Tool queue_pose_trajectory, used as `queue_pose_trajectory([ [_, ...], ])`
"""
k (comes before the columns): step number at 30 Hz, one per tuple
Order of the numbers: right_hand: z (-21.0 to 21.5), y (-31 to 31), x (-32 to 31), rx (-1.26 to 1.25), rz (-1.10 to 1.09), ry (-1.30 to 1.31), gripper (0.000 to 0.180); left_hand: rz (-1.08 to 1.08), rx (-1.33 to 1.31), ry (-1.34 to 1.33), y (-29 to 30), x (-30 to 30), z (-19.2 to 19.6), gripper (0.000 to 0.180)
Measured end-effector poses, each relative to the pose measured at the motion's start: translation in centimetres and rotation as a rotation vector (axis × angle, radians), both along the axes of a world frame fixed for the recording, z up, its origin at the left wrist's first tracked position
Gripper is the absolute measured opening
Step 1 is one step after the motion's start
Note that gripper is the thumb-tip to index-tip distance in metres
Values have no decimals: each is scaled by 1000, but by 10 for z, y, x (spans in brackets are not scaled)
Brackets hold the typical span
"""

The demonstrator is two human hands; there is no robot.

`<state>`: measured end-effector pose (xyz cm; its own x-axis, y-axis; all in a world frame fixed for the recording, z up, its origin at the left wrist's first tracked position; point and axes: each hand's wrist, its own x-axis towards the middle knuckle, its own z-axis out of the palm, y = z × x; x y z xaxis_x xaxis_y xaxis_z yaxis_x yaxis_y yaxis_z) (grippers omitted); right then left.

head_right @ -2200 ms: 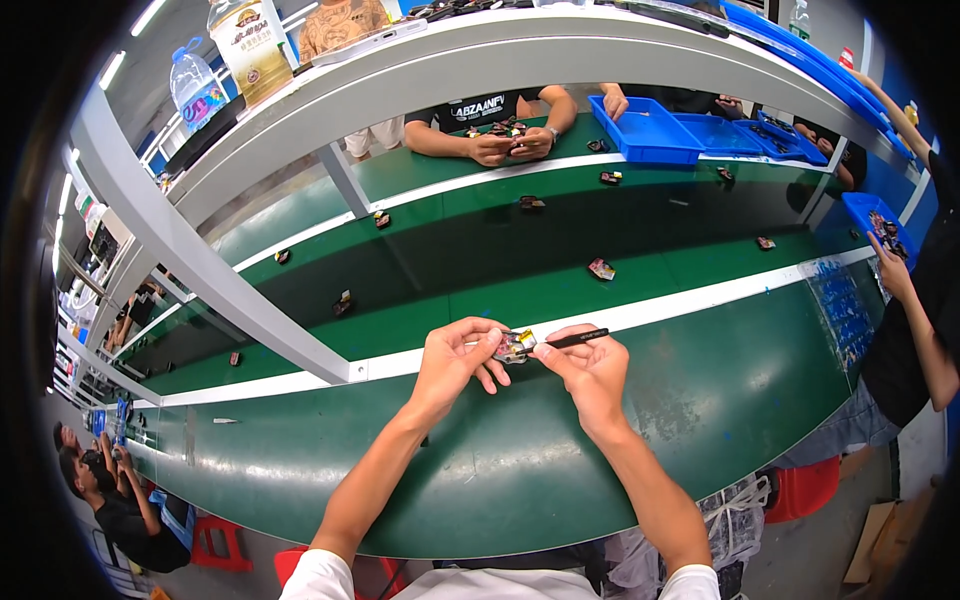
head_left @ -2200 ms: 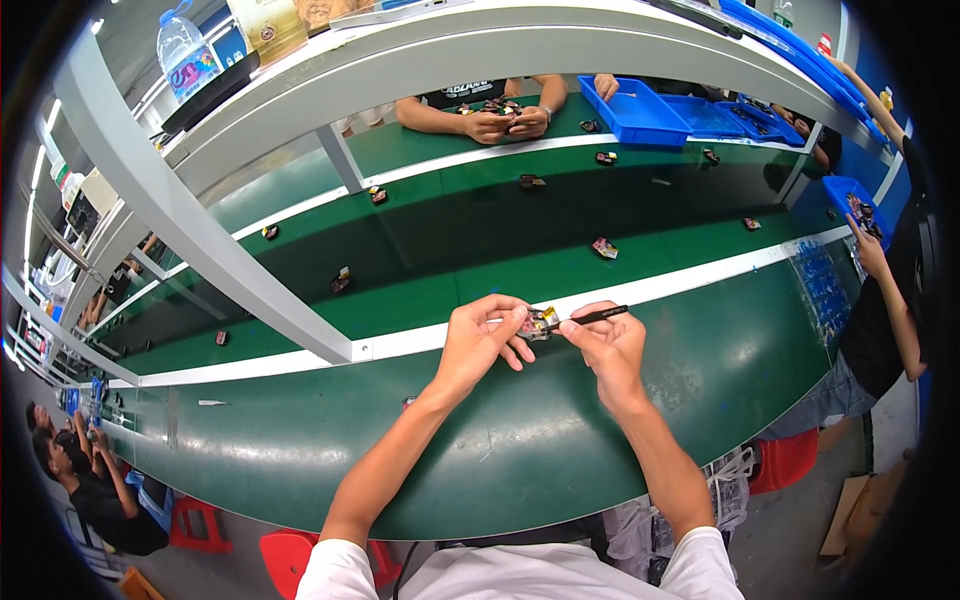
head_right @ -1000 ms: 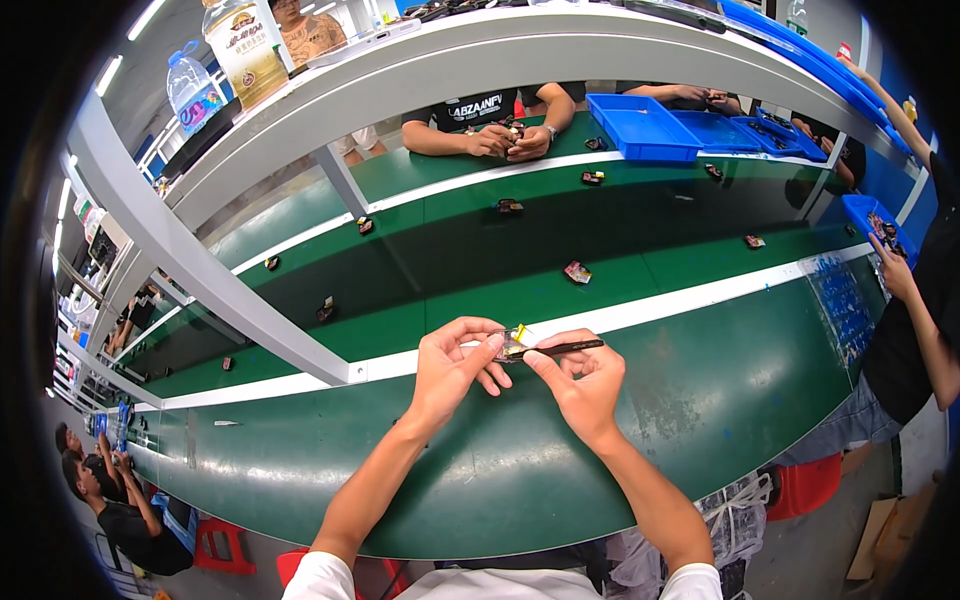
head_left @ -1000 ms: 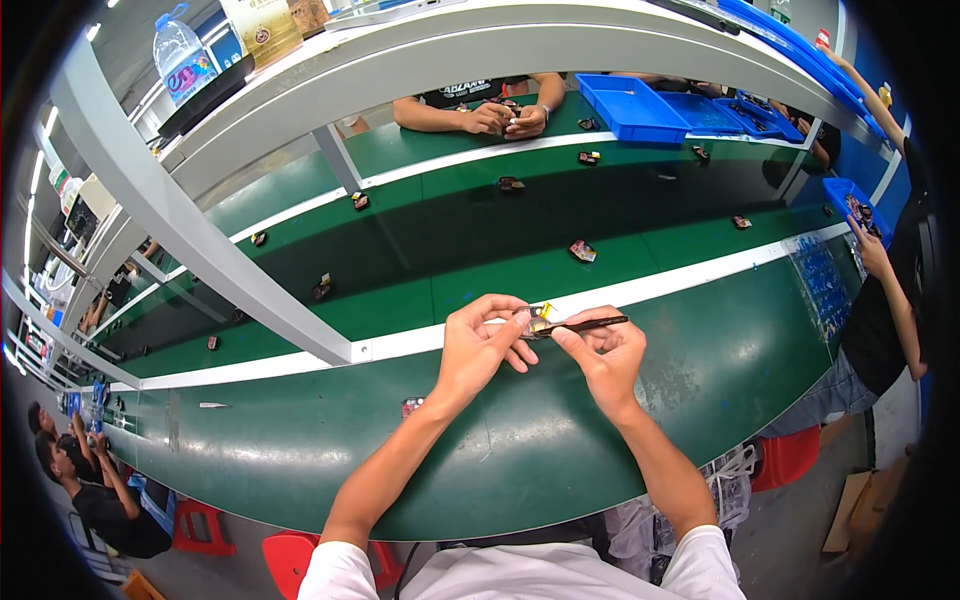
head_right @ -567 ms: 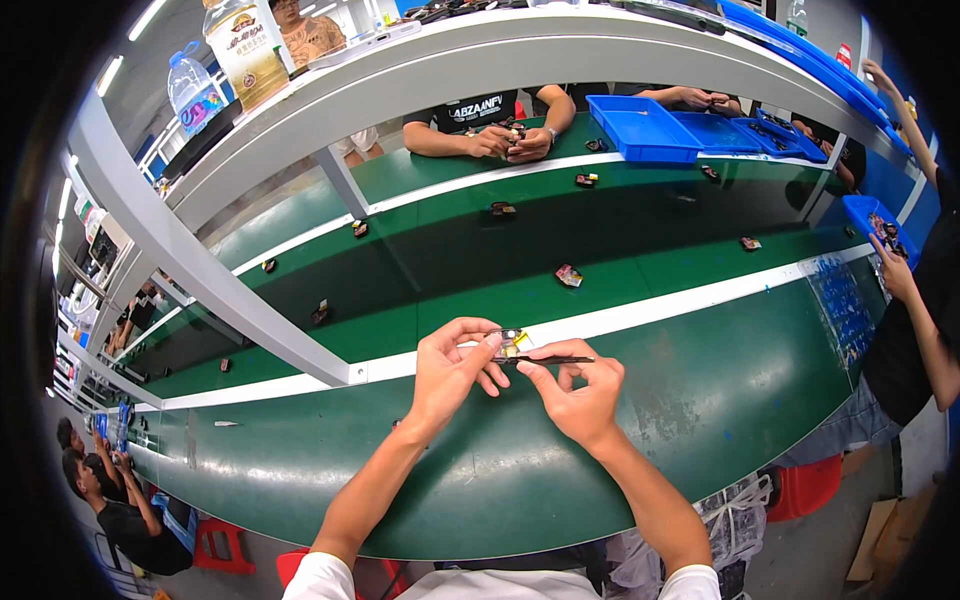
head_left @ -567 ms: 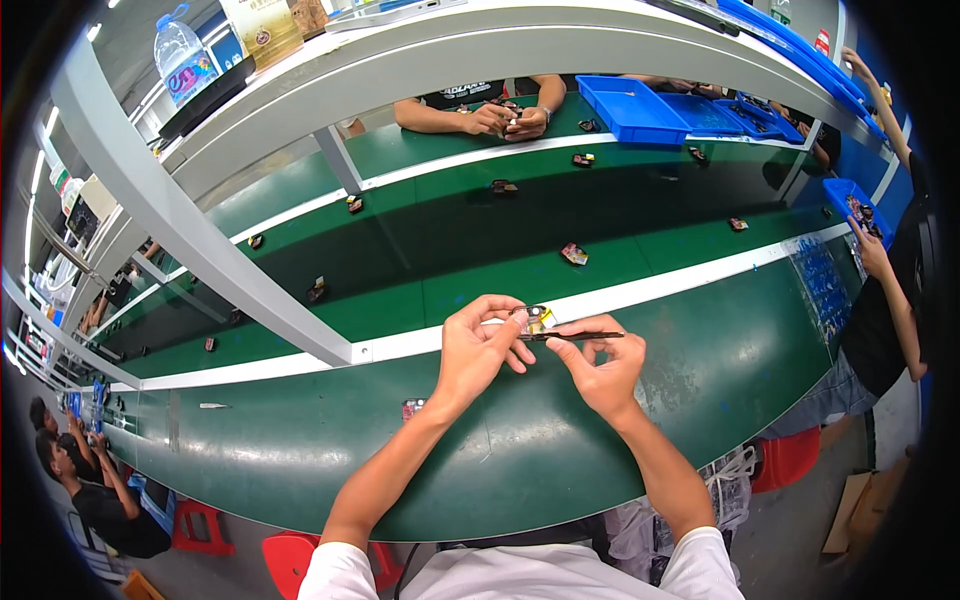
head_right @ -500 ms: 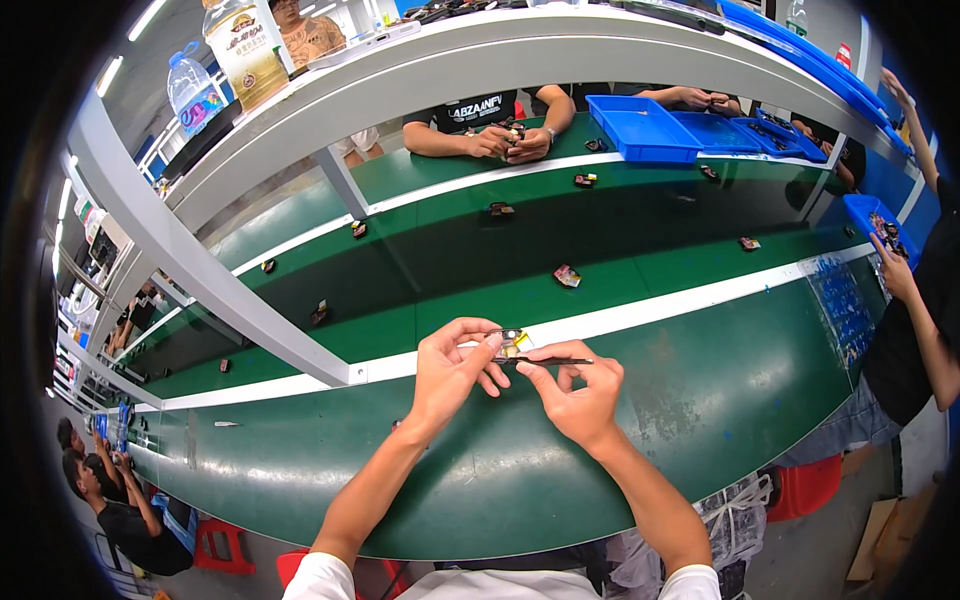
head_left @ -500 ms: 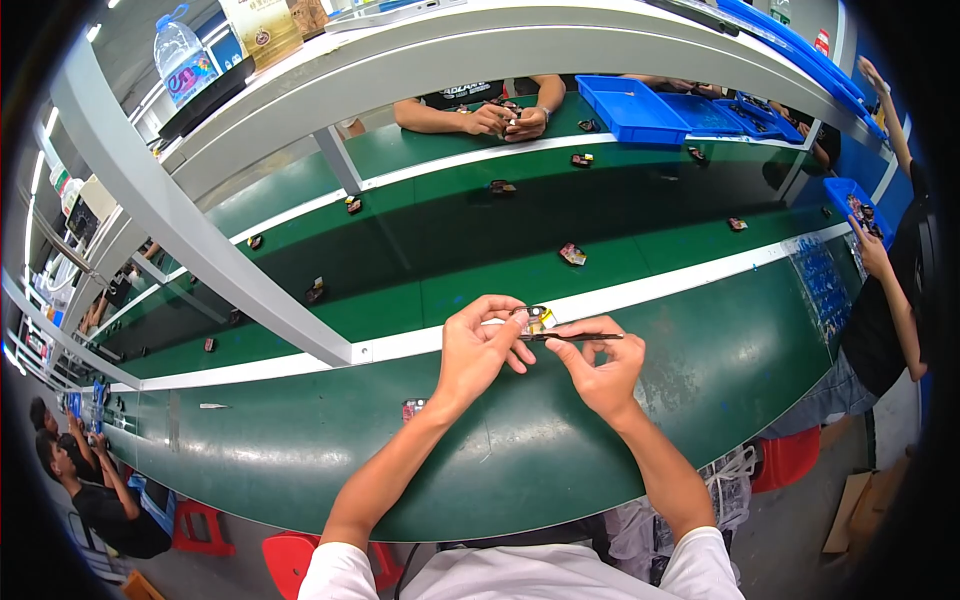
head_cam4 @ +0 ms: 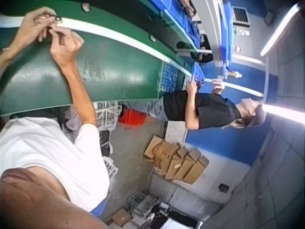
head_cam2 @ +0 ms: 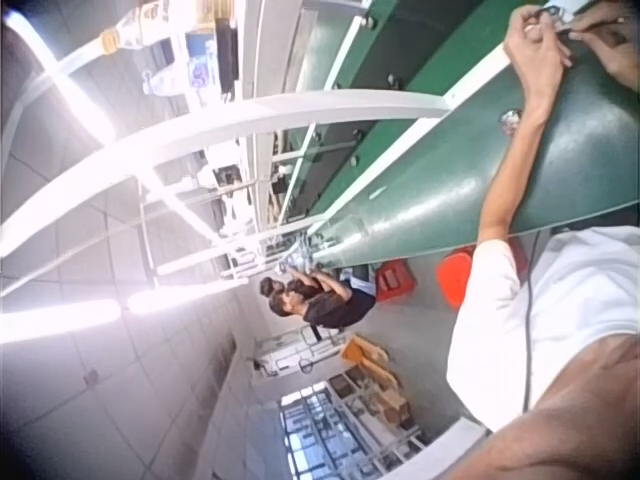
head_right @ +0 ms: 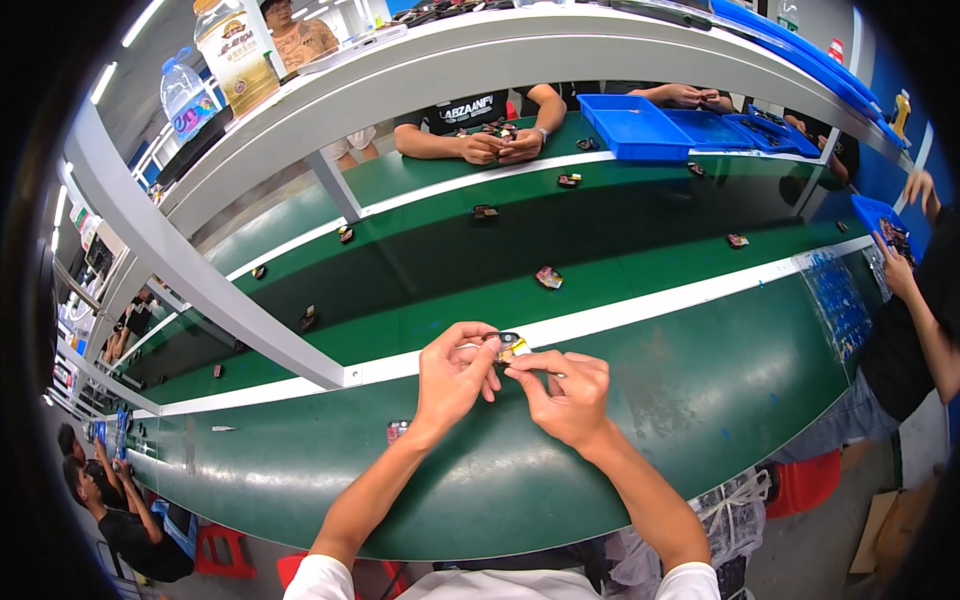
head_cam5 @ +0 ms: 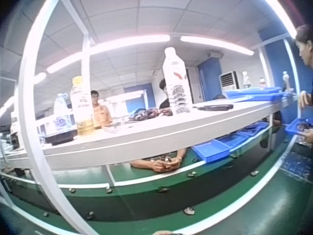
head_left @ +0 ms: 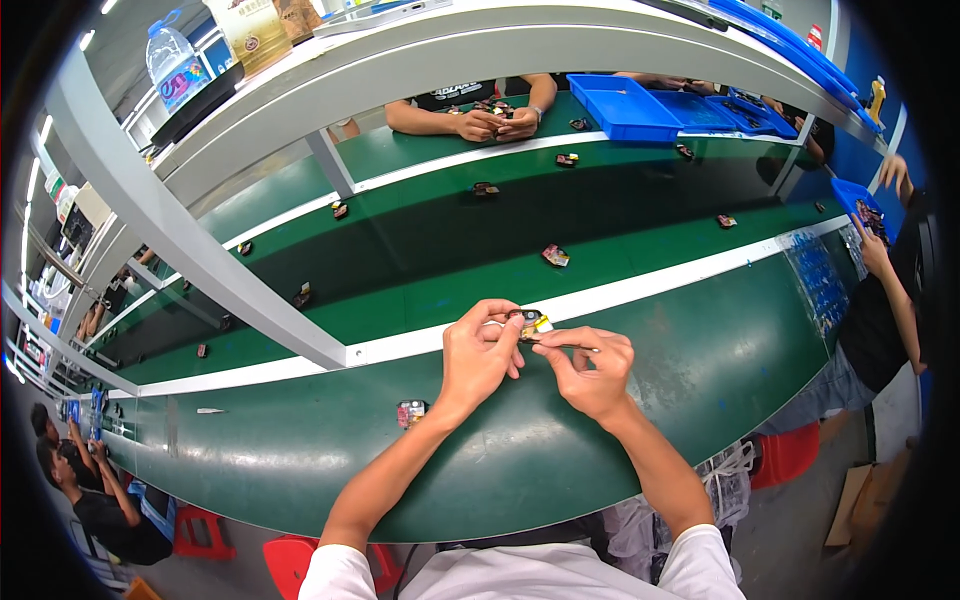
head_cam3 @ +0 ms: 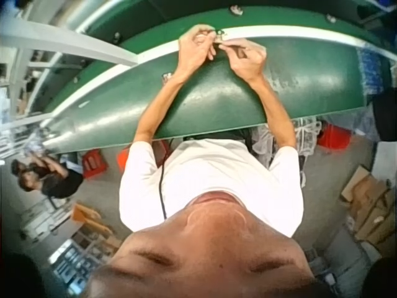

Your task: Assembling small electronic components or game cartridges at a factory workbench using a stylus tool.

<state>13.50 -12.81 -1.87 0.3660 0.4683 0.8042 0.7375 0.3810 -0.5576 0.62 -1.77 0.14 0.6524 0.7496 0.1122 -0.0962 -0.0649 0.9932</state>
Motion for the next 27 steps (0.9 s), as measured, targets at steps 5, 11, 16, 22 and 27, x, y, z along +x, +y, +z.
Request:
queue_pose_trajectory([
  [5, -6, 5, 3, 19, 15, -94, 17, 74, 84, 52, -1, 4, -6, 15],
  [11, -4, 6, 6, 35, -91, 76, 18, 226, 193, 151, 66, 13, -29, 13],
  [16, -10, 7, 12, 11, -100, 78, 19, 439, 353, 416, 171, -5, -65, 15],
  [22, -16, 4, 17, -43, -107, 38, 19, 682, 1032, 610, 160, 45, -38, 14],
  [27, -15, 10, 9, -27, -100, 42, 19, 96, 578, 534, 160, 123, -58, 20],
])
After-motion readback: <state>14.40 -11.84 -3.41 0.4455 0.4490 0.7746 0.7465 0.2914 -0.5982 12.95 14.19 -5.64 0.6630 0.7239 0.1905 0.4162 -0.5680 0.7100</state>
